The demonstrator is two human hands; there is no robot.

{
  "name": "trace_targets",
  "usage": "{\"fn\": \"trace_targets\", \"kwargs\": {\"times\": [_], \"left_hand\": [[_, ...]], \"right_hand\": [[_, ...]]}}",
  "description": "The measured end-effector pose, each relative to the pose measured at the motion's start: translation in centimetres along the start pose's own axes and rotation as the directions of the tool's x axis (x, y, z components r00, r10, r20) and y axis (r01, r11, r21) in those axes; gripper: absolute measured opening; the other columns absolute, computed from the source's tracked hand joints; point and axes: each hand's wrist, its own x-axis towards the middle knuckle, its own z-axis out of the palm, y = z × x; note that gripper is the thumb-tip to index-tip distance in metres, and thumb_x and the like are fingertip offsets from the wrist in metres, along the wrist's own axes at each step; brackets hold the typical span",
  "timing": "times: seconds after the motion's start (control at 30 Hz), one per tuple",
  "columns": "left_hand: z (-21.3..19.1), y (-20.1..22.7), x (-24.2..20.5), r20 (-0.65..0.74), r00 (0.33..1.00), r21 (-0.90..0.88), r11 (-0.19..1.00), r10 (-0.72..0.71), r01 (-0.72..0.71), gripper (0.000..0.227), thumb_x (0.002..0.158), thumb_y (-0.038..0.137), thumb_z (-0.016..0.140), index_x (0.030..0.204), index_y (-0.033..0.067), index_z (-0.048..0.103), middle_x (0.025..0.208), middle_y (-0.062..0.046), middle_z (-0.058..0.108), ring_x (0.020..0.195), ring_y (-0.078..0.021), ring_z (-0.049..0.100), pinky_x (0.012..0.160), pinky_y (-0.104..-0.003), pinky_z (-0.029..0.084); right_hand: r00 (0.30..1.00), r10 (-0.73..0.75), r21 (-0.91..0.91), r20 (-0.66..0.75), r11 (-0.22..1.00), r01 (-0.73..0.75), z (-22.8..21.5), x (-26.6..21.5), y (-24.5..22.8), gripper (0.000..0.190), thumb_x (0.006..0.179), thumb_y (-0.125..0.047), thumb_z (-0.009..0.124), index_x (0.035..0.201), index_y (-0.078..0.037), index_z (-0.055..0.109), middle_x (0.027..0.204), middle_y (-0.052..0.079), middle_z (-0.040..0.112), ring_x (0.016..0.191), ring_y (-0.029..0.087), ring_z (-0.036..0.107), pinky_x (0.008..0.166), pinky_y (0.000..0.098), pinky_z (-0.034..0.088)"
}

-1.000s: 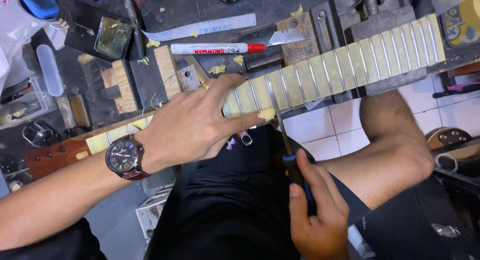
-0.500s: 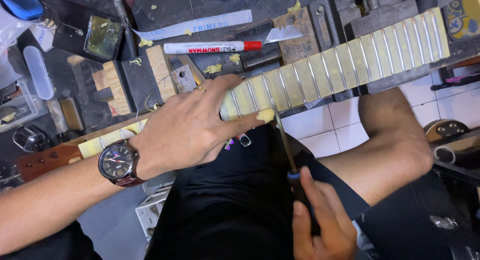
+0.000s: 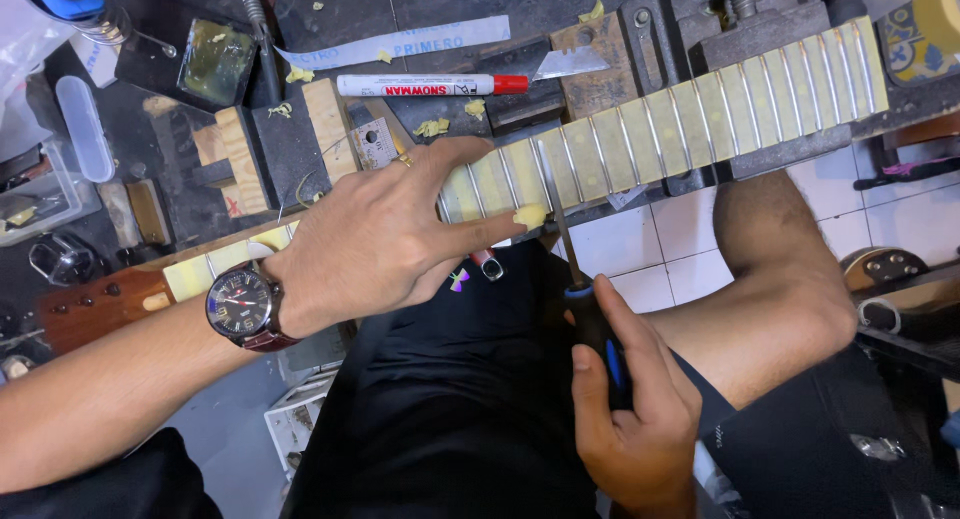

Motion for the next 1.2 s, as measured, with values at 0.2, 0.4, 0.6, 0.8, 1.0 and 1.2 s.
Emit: {"fn": "trace_targets", "kwargs": {"times": [0.2, 0.4, 0.6, 0.8, 1.0, 1.2], "left_hand": [[0.0, 0.2, 0.4, 0.067, 0.997, 0.053, 0.998, -0.03, 0.026, 0.043, 0.101, 0.01, 0.06, 0.141, 0.0232, 0.071, 0.137, -0.036, 0.058, 0.074, -0.0342, 0.069, 0.033, -0.036, 0.05], [0.1, 0.0, 0.3, 0.055, 0.998, 0.056, 0.998, -0.025, 0.022, 0.047, 0.1, 0.01, 0.064, 0.143, 0.0271, 0.07, 0.133, -0.032, 0.056, 0.059, -0.0304, 0.06, 0.03, -0.038, 0.041], [-0.3, -0.1, 0.4, 0.05, 0.999, 0.044, 0.999, -0.014, 0.011, 0.044, 0.103, 0.01, 0.059, 0.144, 0.023, 0.069, 0.134, -0.035, 0.058, 0.061, -0.0307, 0.062, 0.03, -0.035, 0.041], [-0.4, 0.3, 0.5, 0.069, 0.997, 0.042, 0.998, -0.038, 0.036, 0.044, 0.101, 0.01, 0.061, 0.141, 0.0258, 0.07, 0.133, -0.033, 0.058, 0.066, -0.0312, 0.064, 0.029, -0.035, 0.041], [-0.3, 0.4, 0.6, 0.112, 0.992, 0.093, 0.995, -0.054, 0.044, 0.056, 0.093, 0.007, 0.065, 0.144, 0.03, 0.069, 0.134, -0.031, 0.057, 0.065, -0.0311, 0.063, 0.028, -0.037, 0.044], [-0.2, 0.5, 0.6, 0.106, 0.993, 0.103, 0.994, -0.044, 0.033, 0.062, 0.088, 0.003, 0.067, 0.144, 0.0277, 0.068, 0.136, -0.032, 0.056, 0.059, -0.028, 0.06, 0.028, -0.036, 0.044]], "right_hand": [[0.995, -0.077, -0.056, -0.07, 0.996, 0.074, 0.2, -1.5, 0.1, 0.035, 0.099, 0.001, 0.063, 0.133, 0.013, 0.065, 0.116, 0.022, 0.076, 0.093, 0.028, 0.075, 0.088, 0.0336, 0.062], [0.992, -0.12, -0.123, -0.031, 0.986, 0.115, 0.7, 0.4, 0.2, 0.037, 0.099, 0.006, 0.066, 0.135, 0.007, 0.065, 0.108, 0.022, 0.073, 0.088, 0.027, 0.073, 0.079, 0.0317, 0.062], [0.995, -0.089, -0.043, -0.052, 0.995, 0.087, 0.4, 1.5, -0.6, 0.036, 0.103, 0.002, 0.062, 0.138, 0.012, 0.062, 0.108, 0.022, 0.072, 0.092, 0.029, 0.072, 0.087, 0.0358, 0.06], [0.994, 0.074, -0.005, -0.083, 0.997, -0.075, 0.0, -0.4, -0.6, 0.034, 0.099, -0.003, 0.062, 0.129, 0.011, 0.067, 0.104, 0.021, 0.077, 0.09, 0.026, 0.077, 0.087, 0.0327, 0.063], [0.993, 0.102, -0.087, -0.065, 0.99, -0.108, -0.4, -3.6, -1.0, 0.032, 0.098, -0.007, 0.063, 0.128, 0.004, 0.069, 0.112, 0.021, 0.078, 0.091, 0.023, 0.078, 0.084, 0.0279, 0.065], [0.989, -0.146, -0.151, 0.008, 0.978, 0.146, 1.0, 2.3, -0.7, 0.039, 0.104, 0.005, 0.061, 0.143, 0.009, 0.061, 0.107, 0.021, 0.068, 0.086, 0.03, 0.067, 0.083, 0.0361, 0.056]]}}
